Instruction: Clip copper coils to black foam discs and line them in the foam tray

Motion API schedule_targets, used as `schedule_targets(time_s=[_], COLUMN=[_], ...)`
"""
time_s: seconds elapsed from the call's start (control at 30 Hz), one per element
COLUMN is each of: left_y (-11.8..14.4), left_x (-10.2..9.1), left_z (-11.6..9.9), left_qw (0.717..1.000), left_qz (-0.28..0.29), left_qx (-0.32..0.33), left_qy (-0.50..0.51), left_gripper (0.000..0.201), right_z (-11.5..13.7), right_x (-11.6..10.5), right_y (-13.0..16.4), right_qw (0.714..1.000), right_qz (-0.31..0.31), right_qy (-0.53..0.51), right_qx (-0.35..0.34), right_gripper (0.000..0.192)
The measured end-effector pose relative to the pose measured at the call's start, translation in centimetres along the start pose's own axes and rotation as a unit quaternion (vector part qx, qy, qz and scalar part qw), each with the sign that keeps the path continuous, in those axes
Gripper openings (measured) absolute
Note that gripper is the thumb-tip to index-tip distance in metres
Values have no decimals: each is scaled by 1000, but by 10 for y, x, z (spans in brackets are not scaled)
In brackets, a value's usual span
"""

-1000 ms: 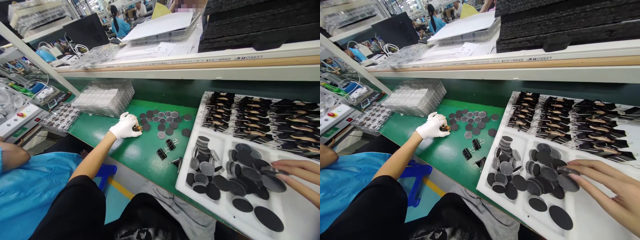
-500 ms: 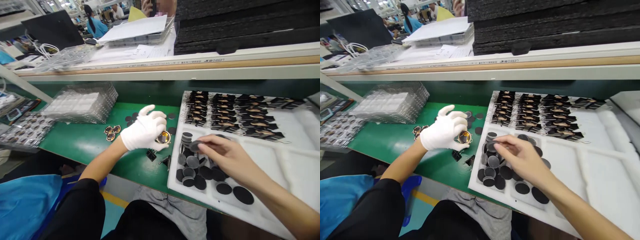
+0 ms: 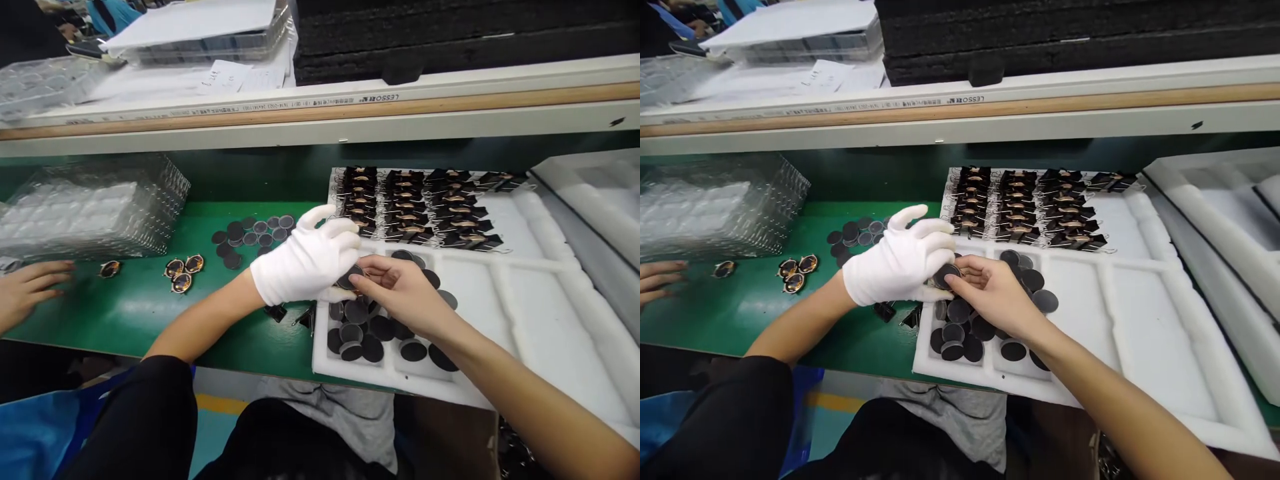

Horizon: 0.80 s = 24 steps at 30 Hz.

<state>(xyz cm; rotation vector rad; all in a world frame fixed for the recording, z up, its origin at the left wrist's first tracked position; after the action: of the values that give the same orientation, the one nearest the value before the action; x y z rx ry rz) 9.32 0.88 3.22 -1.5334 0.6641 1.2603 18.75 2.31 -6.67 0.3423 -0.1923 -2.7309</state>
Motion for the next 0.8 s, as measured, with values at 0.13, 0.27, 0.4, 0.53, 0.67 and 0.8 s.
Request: schedule_targets(time_s=[0.13,0.27,0.4,0.53,0.67,0.8], left_y=[22,61,80,77,58,43], left_x=[-3,22,49,51,3,-14], left_z=[37,57,51,56,65,45], left_qw=[993,972,965,958,930,866], left_qz=[56,170,222,190,-88,-244], left_qx=[-93,-151,-130,-153,-243,-256], left_qy=[48,65,61,150,261,353], left_gripper=[58,34,33,34,32,33], right_z=[-12,-21,-21,-13,13,31], right_x=[-18,-23,-19,-13,2,8], right_y=[1,2,0,0,5,9], right_qw=[996,992,994,997,994,986], right_qz=[-41,-26,-4,29,82,76], right_qy=[-66,-97,-81,-67,5,3], right_qx=[39,72,66,25,-78,-146], right_gripper=[37,39,35,26,15,13])
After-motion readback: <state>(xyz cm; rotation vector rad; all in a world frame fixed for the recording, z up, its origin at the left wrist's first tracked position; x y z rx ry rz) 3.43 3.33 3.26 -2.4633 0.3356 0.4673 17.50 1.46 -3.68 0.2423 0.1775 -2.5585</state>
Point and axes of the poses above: each hand's wrist, its own y-axis away from the middle knuckle, its own x-axis out of the palm, z = x × y, the point moved 10 cm from there along -y, towards the middle knuckle, and after that the axes turned 14 degrees about y, right-handed, at the moved point
